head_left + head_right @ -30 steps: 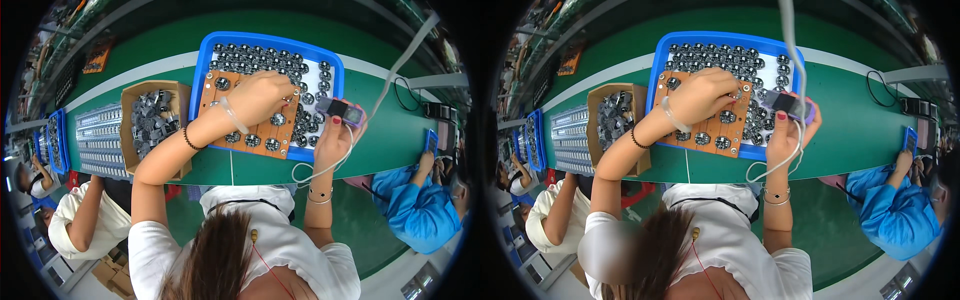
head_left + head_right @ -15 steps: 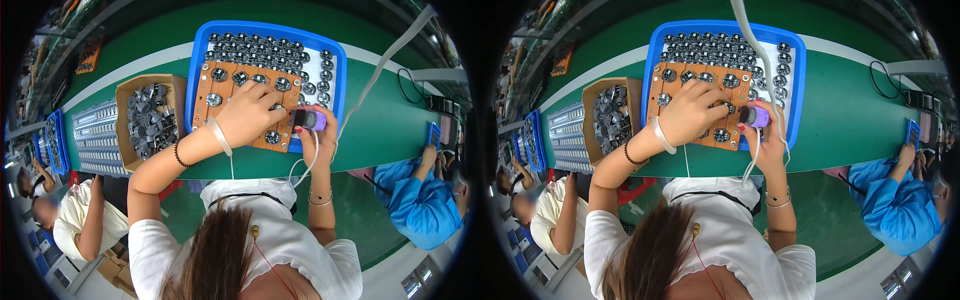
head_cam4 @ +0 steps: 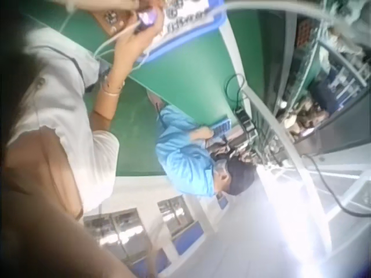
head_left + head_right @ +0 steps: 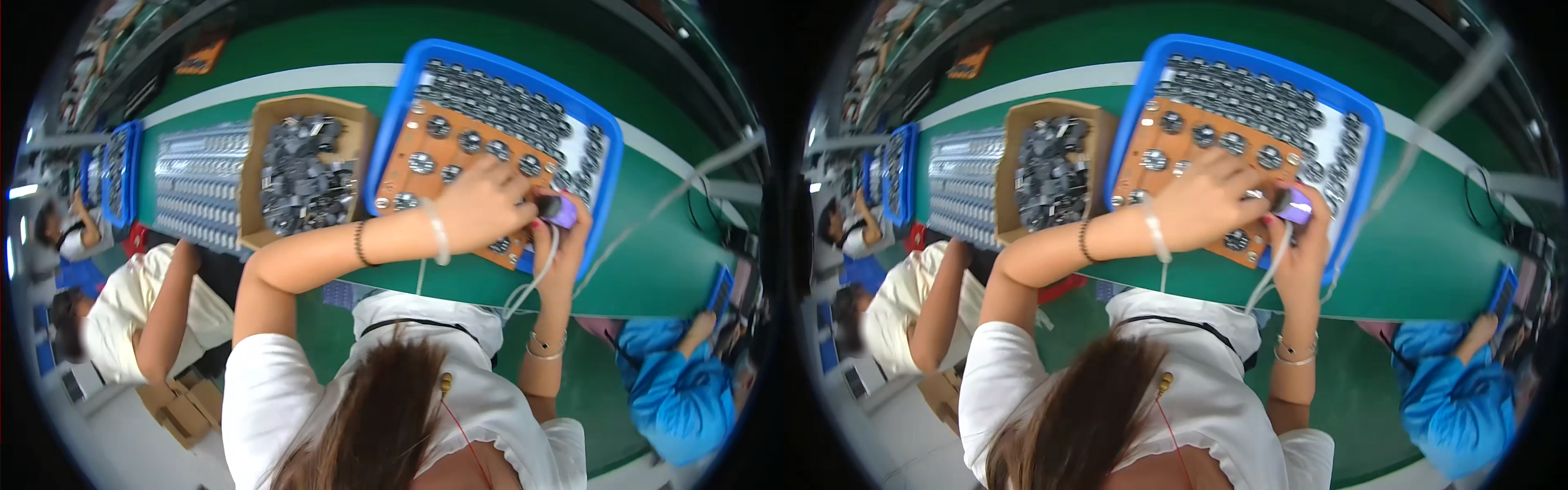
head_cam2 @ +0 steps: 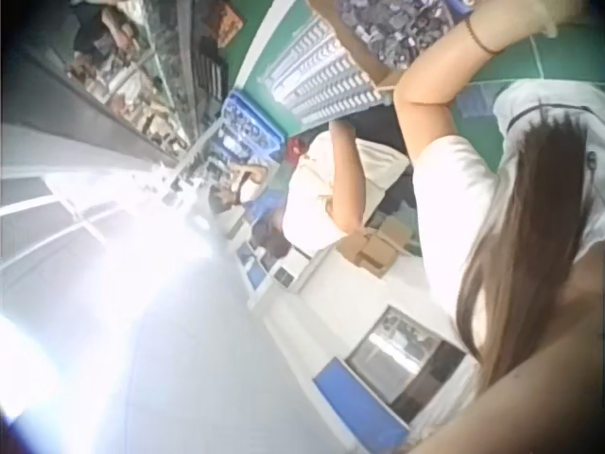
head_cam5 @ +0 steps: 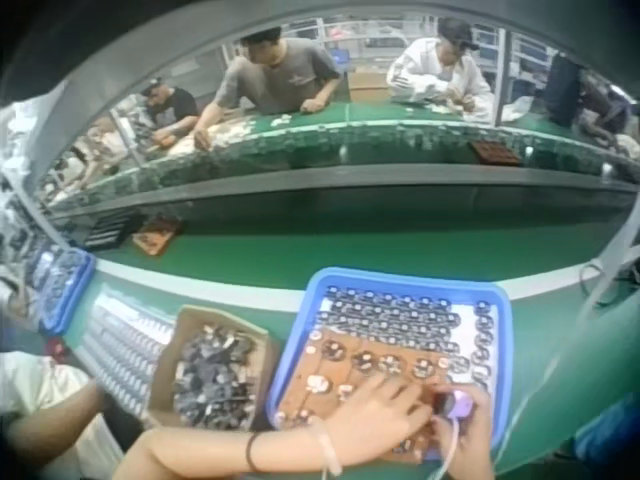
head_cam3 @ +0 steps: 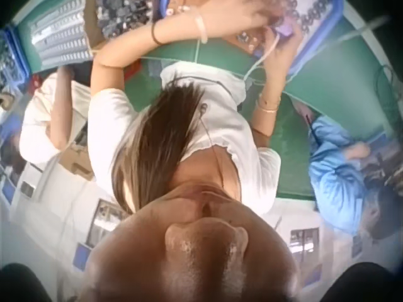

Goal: Manually assembling small electronic components onto circuit boards and checking them with a tool.

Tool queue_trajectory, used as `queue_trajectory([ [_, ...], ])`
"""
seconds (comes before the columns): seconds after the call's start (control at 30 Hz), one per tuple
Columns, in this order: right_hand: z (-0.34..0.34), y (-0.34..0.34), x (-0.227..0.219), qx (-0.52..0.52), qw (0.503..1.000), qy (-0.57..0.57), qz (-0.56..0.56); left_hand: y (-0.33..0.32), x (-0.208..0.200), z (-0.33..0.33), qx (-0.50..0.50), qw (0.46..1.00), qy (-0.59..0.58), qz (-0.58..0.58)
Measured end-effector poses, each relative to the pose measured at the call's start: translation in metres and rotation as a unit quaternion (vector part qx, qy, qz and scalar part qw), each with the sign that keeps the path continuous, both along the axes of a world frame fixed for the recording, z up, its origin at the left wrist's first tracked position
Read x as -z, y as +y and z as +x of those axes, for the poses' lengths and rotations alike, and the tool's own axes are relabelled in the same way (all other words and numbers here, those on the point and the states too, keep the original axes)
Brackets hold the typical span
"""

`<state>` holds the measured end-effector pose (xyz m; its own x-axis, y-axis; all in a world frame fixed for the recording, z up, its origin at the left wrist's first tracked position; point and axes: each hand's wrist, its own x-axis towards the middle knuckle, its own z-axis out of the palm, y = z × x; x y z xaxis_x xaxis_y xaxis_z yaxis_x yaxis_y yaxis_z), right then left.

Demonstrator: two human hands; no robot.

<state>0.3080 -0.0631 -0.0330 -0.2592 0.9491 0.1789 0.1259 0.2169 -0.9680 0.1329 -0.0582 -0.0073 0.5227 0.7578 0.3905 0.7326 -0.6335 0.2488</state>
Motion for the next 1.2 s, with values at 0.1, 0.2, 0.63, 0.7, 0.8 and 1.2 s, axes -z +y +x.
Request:
queue_trajectory([
  [0.1, 0.001, -0.002, -0.004, 0.006, 0.998, -0.066, 0.010, -0.005, 0.000, 0.003, -0.035, 0.999, -0.003, 0.002],
  [0.2, -0.003, -0.004, -0.007, 0.012, 0.997, -0.080, -0.015, -0.002, 0.004, 0.004, -0.050, 0.997, -0.056, -0.034],
  [0.63, -0.006, -0.002, -0.010, 0.026, 0.993, -0.112, 0.029, -0.005, 0.002, 0.009, -0.055, 0.998, -0.004, -0.002],
  [0.7, -0.005, -0.002, -0.010, 0.027, 0.994, -0.109, 0.013, -0.003, 0.000, 0.008, -0.061, 0.997, 0.007, -0.053],
  [0.8, -0.005, -0.003, -0.012, 0.023, 0.991, -0.128, 0.033, -0.004, -0.001, 0.008, -0.065, 0.994, -0.006, -0.086],
  [1.2, 0.013, -0.021, -0.013, 0.075, 0.993, 0.096, -0.001, 0.002, -0.005, -0.005, -0.021, 0.999, 0.023, -0.033],
])
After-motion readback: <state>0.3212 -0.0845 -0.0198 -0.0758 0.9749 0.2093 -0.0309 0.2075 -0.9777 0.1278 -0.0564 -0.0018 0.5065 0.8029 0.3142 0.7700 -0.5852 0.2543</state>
